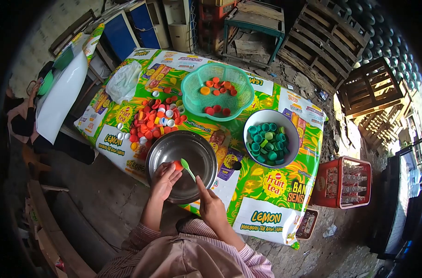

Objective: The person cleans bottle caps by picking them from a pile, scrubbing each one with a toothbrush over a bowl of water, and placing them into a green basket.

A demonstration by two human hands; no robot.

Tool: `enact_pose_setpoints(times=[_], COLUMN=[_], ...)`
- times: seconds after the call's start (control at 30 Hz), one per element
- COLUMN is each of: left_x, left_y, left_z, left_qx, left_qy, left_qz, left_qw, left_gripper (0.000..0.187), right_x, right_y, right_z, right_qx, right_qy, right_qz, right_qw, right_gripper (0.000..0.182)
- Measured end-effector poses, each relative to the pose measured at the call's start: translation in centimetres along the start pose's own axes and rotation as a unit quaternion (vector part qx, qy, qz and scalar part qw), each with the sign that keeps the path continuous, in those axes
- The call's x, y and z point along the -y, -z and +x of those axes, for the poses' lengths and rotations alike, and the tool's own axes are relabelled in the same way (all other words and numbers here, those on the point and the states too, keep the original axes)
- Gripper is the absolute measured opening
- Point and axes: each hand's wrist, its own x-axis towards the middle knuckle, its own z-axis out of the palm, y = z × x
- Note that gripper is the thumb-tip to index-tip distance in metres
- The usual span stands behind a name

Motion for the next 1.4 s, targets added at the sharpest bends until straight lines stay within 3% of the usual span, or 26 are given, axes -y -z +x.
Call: enact_pose_setpoints(times=[0.1, 0.2, 0.33, 0.4, 0.63, 0.73, 0.8, 0.87, 0.93, 0.97, 1.0, 1.07, 1.2, 1.27, 1.4], left_x=[0.0, -0.1, -0.2, -0.6, -1.7, -1.9, -2.0, -2.5, -2.8, -2.9, -3.2, -3.4, -3.5, -3.5, -4.1], left_y=[-0.1, -0.1, -0.5, -0.6, 0.3, 1.0, 1.0, 0.8, 0.6, 0.5, 0.3, 0.0, 0.5, 1.1, 1.5], left_z=[-0.3, -0.1, 0.0, 0.1, 0.8, 1.5, 1.8, 2.3, 2.7, 3.1, 3.3, 3.5, 3.9, 4.7, 5.0], left_qx=[-0.013, 0.014, -0.014, -0.021, 0.030, 0.061, 0.066, 0.077, 0.088, 0.104, 0.118, 0.123, 0.149, 0.157, 0.158], left_qy=[-0.008, -0.012, 0.001, 0.013, 0.024, 0.019, 0.042, 0.048, 0.053, 0.039, 0.023, 0.027, 0.007, -0.004, 0.049], left_qz=[-0.002, -0.009, 0.007, 0.003, 0.016, 0.019, 0.022, 0.005, -0.012, 0.028, 0.068, 0.081, 0.091, 0.107, 0.100], left_qw=[1.000, 1.000, 1.000, 1.000, 0.999, 0.998, 0.997, 0.996, 0.995, 0.993, 0.990, 0.989, 0.985, 0.982, 0.981], left_gripper=[0.016, 0.019, 0.019, 0.019, 0.017, 0.016, 0.017, 0.017, 0.017, 0.017, 0.017, 0.018, 0.021, 0.022, 0.025], right_x=[0.0, 0.0, 0.4, 0.9, 2.0, 2.6, 2.2, 1.6, 2.6, 3.5, 3.8, 3.6, 3.8, 3.2, 4.6], right_y=[0.2, -0.2, 0.3, 0.3, -0.5, -1.4, -1.7, -2.4, -2.7, -2.6, -2.7, -3.6, -4.7, -5.2, -4.6], right_z=[0.5, 0.3, 1.8, 1.6, 2.5, 2.3, 2.6, 2.3, 2.4, 2.1, 2.0, 2.0, 2.0, 2.0, 2.5], right_qx=[-0.047, 0.000, -0.041, -0.014, -0.030, 0.009, -0.064, -0.095, -0.015, 0.004, 0.013, -0.004, -0.034, -0.054, -0.082], right_qy=[0.044, 0.038, 0.044, 0.034, -0.009, -0.009, -0.060, -0.027, -0.159, -0.240, -0.249, -0.226, -0.218, -0.145, -0.150], right_qz=[-0.003, -0.012, 0.022, 0.027, 0.045, 0.036, 0.037, 0.052, 0.324, 0.446, 0.503, 0.507, 0.443, 0.198, 0.085], right_qw=[0.998, 0.999, 0.998, 0.999, 0.998, 0.999, 0.995, 0.994, 0.932, 0.862, 0.828, 0.832, 0.869, 0.968, 0.981], right_gripper=[0.058, 0.059, 0.056, 0.054, 0.054, 0.055, 0.053, 0.052, 0.050, 0.049, 0.048, 0.048, 0.050, 0.053, 0.056])
